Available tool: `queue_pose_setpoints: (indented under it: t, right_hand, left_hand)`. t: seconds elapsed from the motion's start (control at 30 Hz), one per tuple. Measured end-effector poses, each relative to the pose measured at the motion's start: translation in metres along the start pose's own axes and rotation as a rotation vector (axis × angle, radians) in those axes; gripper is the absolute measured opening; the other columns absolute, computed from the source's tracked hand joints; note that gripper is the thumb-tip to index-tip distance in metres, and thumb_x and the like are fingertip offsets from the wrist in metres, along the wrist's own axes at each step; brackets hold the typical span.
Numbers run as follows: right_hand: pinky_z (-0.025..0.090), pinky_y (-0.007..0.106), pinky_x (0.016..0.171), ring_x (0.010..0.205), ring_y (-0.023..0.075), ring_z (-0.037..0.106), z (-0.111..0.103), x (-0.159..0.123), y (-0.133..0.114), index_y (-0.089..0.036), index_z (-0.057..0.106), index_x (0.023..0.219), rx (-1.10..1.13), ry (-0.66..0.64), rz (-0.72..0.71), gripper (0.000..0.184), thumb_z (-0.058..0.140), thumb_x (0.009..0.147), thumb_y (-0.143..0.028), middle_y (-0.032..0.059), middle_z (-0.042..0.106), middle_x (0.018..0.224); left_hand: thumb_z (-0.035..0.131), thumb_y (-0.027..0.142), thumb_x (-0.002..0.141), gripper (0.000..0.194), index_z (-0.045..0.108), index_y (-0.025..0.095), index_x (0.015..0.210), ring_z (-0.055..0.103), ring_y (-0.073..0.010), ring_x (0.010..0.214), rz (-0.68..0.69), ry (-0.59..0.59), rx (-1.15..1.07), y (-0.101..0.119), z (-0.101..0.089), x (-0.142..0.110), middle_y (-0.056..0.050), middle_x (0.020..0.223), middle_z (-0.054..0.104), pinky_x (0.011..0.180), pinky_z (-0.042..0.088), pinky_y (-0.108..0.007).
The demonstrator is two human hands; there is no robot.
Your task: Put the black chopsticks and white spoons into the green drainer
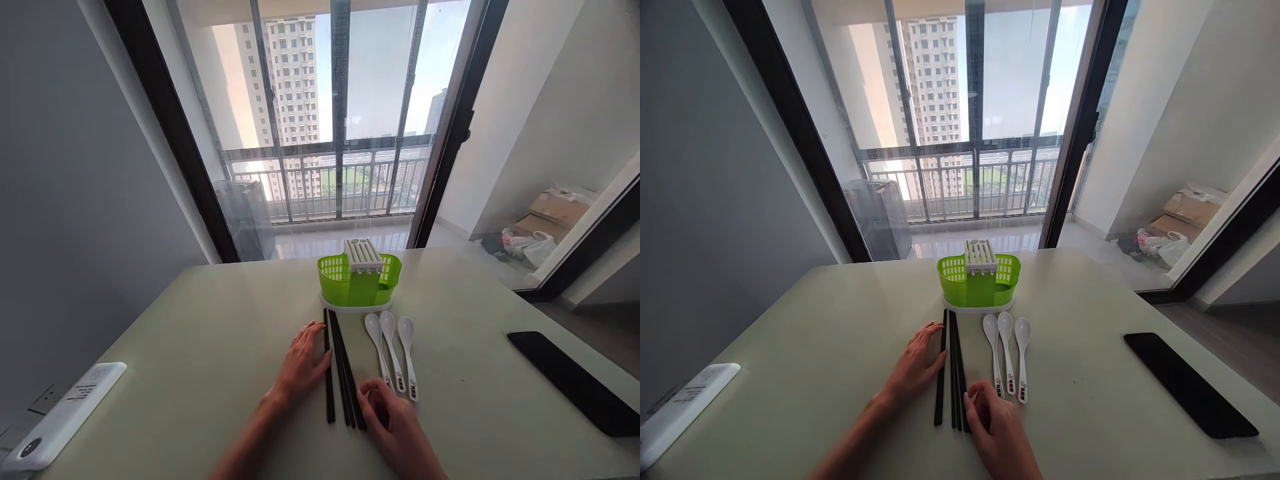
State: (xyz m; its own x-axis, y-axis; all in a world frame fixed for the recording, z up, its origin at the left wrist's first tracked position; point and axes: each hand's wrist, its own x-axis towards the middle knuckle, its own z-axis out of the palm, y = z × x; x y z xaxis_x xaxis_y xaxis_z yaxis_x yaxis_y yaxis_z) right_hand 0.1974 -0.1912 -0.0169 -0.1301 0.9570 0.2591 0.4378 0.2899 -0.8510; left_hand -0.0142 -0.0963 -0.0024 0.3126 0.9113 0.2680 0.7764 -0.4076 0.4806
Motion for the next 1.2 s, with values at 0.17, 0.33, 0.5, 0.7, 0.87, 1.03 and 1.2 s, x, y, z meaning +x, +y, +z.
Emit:
queue_pose_setpoints:
  t: [0.17, 0.33, 0.5, 0.7, 0.87, 1.03, 1.2]
  right_hand:
    - [0.042, 0.023, 0.052, 0.053, 0.0141, 0.055, -0.001, 0.000, -0.002, -0.024, 0.059, 0.091, -0.018, -0.010, 0.001, 0.029, 0.044, 0.103, -0.046, -0.0053, 0.055, 0.061]
    - [0.042, 0.024, 0.053, 0.054, 0.0148, 0.055, 0.002, -0.001, 0.000, -0.023, 0.059, 0.091, -0.016, -0.010, -0.006, 0.032, 0.043, 0.103, -0.048, -0.0047, 0.056, 0.060]
    - [0.041, 0.023, 0.051, 0.052, 0.0146, 0.054, 0.005, -0.001, 0.003, -0.023, 0.059, 0.090, 0.002, -0.014, -0.008, 0.033, 0.044, 0.102, -0.050, -0.0052, 0.055, 0.059]
    - [0.043, 0.023, 0.052, 0.054, 0.0149, 0.056, 0.005, -0.001, 0.002, -0.023, 0.060, 0.089, -0.008, 0.002, -0.013, 0.034, 0.044, 0.102, -0.051, -0.0041, 0.058, 0.062]
    - [0.042, 0.024, 0.051, 0.053, 0.0148, 0.055, 0.004, -0.002, 0.003, -0.023, 0.059, 0.090, -0.019, -0.019, -0.009, 0.035, 0.042, 0.103, -0.051, -0.0040, 0.057, 0.061]
    - [0.041, 0.023, 0.051, 0.053, 0.0142, 0.054, 0.004, -0.002, 0.003, -0.023, 0.059, 0.091, -0.017, -0.032, -0.016, 0.034, 0.043, 0.103, -0.050, -0.0041, 0.056, 0.061]
    - [0.041, 0.023, 0.051, 0.053, 0.0139, 0.053, 0.004, -0.003, 0.002, -0.023, 0.059, 0.090, 0.007, -0.033, -0.004, 0.035, 0.044, 0.102, -0.051, -0.0044, 0.055, 0.060]
  left_hand:
    - [0.057, 0.021, 0.086, 0.051, 0.048, 0.022, 0.136, 0.053, -0.0279, 0.134, -0.022, 0.029, 0.074, 0.006, -0.015, 0.001, -0.011, 0.138, 0.061, 0.114, 0.043, -0.048]
    - [0.059, 0.039, 0.092, 0.029, 0.062, 0.016, 0.109, 0.065, -0.0331, 0.105, -0.153, -0.045, 0.372, 0.011, -0.031, 0.007, -0.016, 0.112, 0.069, 0.095, 0.051, -0.049]
    - [0.054, 0.035, 0.097, 0.022, 0.067, 0.018, 0.094, 0.070, -0.0325, 0.092, -0.216, -0.171, 0.562, 0.013, -0.032, 0.007, -0.015, 0.096, 0.072, 0.090, 0.050, -0.047]
    - [0.048, 0.020, 0.094, 0.022, 0.070, 0.016, 0.089, 0.070, -0.0318, 0.084, -0.264, -0.146, 0.573, 0.001, -0.036, 0.005, -0.018, 0.086, 0.071, 0.077, 0.052, -0.042]
    - [0.050, 0.015, 0.090, 0.021, 0.069, 0.018, 0.080, 0.069, -0.0291, 0.077, -0.279, -0.166, 0.564, -0.005, -0.051, 0.004, -0.014, 0.078, 0.070, 0.069, 0.050, -0.037]
    - [0.050, 0.011, 0.090, 0.020, 0.068, 0.020, 0.091, 0.070, -0.0299, 0.088, -0.245, -0.161, 0.534, 0.003, -0.069, 0.003, -0.013, 0.093, 0.072, 0.078, 0.050, -0.038]
    - [0.052, 0.025, 0.095, 0.015, 0.066, 0.022, 0.093, 0.071, -0.0238, 0.079, -0.178, -0.156, 0.377, 0.015, -0.088, 0.010, -0.007, 0.088, 0.073, 0.071, 0.051, -0.031]
